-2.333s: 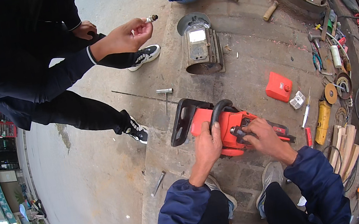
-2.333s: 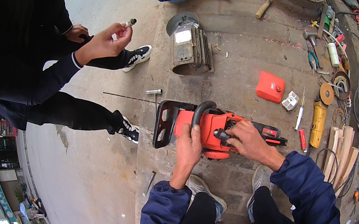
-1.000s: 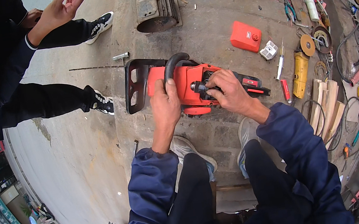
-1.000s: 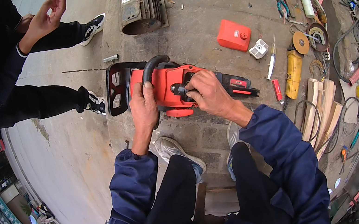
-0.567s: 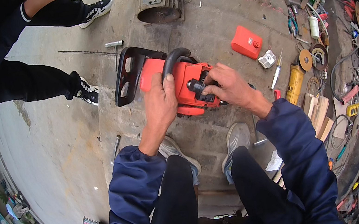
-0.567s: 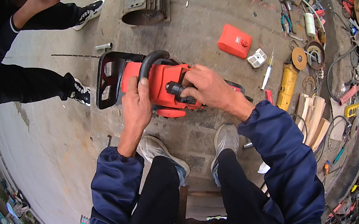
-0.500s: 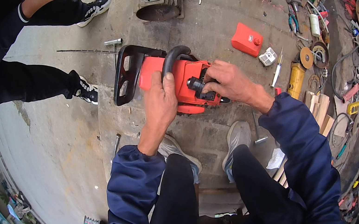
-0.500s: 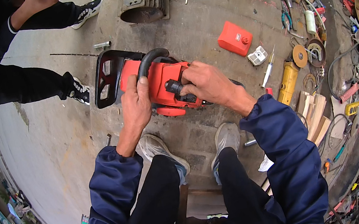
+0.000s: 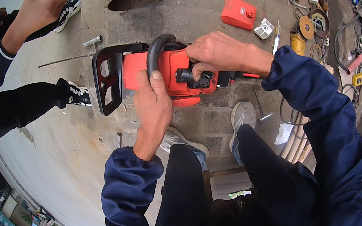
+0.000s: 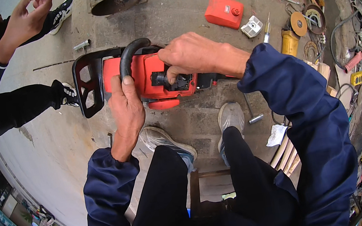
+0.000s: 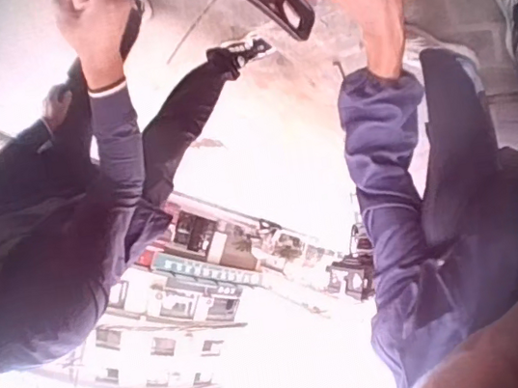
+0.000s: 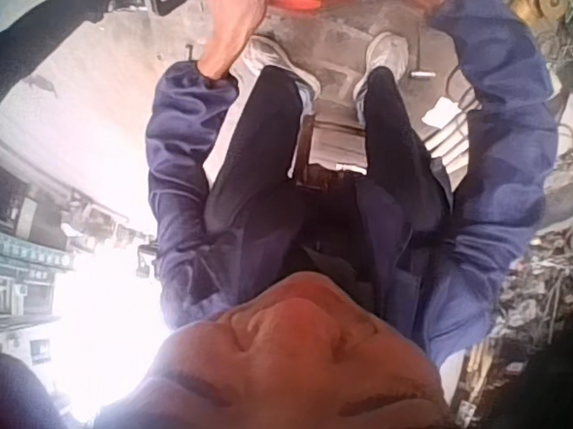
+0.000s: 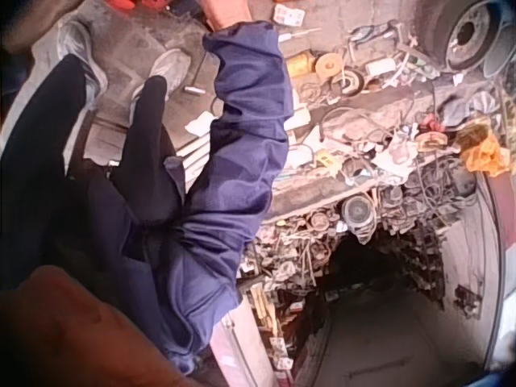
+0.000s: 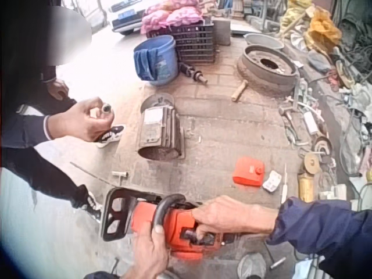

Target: The person removes the spark plug from a red chainsaw, cleans it with a paper towel, applies a substance from a syringe, and reinstalls it. They then attempt to start the chainsaw, which emits smoke, and repeat the removal and cleaning process.

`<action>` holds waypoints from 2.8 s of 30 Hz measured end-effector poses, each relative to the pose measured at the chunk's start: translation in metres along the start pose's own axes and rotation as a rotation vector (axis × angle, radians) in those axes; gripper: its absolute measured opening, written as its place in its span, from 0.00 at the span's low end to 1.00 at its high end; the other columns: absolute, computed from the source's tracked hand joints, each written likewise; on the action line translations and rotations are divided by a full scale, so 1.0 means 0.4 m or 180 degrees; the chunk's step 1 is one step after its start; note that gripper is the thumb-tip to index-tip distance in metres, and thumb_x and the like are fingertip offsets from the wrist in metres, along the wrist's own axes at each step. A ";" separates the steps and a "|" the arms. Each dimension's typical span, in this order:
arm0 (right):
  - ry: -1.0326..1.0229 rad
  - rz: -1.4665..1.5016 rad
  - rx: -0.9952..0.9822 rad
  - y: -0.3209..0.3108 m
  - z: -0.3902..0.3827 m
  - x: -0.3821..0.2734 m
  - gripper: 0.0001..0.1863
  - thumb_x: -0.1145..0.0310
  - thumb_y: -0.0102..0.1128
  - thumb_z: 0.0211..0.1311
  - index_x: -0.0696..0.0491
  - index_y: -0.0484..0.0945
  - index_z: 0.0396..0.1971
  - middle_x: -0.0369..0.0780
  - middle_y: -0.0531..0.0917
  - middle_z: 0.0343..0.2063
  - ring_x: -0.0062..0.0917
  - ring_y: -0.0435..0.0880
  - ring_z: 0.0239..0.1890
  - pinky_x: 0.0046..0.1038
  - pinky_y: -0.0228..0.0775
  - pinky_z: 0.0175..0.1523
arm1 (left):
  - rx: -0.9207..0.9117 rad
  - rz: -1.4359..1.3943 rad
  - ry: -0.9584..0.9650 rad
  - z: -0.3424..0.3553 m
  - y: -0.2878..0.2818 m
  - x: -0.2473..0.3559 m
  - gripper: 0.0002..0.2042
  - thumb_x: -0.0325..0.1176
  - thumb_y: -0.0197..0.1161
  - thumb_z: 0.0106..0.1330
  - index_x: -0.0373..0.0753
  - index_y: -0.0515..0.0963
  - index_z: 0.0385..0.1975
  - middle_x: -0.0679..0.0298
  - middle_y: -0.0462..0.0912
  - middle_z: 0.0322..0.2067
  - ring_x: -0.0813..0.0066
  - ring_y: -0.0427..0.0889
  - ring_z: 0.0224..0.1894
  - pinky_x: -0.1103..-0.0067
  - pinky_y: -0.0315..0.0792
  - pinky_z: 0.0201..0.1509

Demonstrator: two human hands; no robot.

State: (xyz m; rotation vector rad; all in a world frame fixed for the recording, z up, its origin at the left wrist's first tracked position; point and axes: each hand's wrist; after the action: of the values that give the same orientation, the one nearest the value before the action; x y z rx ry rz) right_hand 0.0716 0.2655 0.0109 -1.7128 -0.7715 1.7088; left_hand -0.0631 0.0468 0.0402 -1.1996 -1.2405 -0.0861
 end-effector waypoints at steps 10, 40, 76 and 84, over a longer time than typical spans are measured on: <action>0.0835 0.0527 0.1822 0.037 -0.200 -0.003 0.21 0.55 0.74 0.65 0.59 0.77 0.33 0.48 0.85 0.32 0.47 0.86 0.38 0.46 0.77 0.42 | -0.0057 -0.0437 -0.0434 0.028 -0.006 -0.026 0.20 0.47 0.50 0.86 0.35 0.75 0.38 0.67 0.70 0.18 0.80 0.68 0.22 0.73 0.65 0.28; 0.2975 0.1180 0.2197 0.305 -0.600 -0.174 0.14 0.66 0.63 0.73 0.61 0.86 0.47 0.49 0.87 0.40 0.43 0.87 0.42 0.40 0.77 0.51 | -0.1280 -0.1421 -0.1567 -0.084 -0.030 0.017 0.26 0.57 0.50 0.85 0.38 0.77 0.35 0.70 0.70 0.18 0.80 0.68 0.15 0.79 0.62 0.17; 0.3430 0.0349 0.1009 0.426 -0.875 -0.111 0.12 0.68 0.65 0.62 0.58 0.83 0.42 0.50 0.86 0.39 0.49 0.84 0.47 0.44 0.78 0.53 | -0.1166 -0.1393 -0.1594 -0.124 -0.032 0.026 0.22 0.56 0.59 0.82 0.41 0.75 0.35 0.72 0.68 0.16 0.82 0.64 0.13 0.81 0.57 0.16; 0.4238 -0.0080 0.0323 0.547 -0.974 -0.230 0.15 0.68 0.66 0.60 0.60 0.76 0.43 0.54 0.82 0.45 0.53 0.82 0.51 0.50 0.76 0.57 | -0.0958 -0.1121 -0.1624 -0.137 -0.038 0.017 0.24 0.58 0.60 0.80 0.45 0.72 0.28 0.73 0.66 0.16 0.85 0.61 0.12 0.82 0.55 0.13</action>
State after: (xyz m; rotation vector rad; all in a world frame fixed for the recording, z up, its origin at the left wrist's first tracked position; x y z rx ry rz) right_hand 0.4591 0.0489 -0.0948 -2.1889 -0.0545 0.2896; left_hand -0.0333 0.0040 0.0637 -1.2908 -1.9358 -0.2446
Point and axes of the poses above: each hand's wrist, its own z-axis towards the middle knuckle, its own y-axis out of the palm, x = y × z
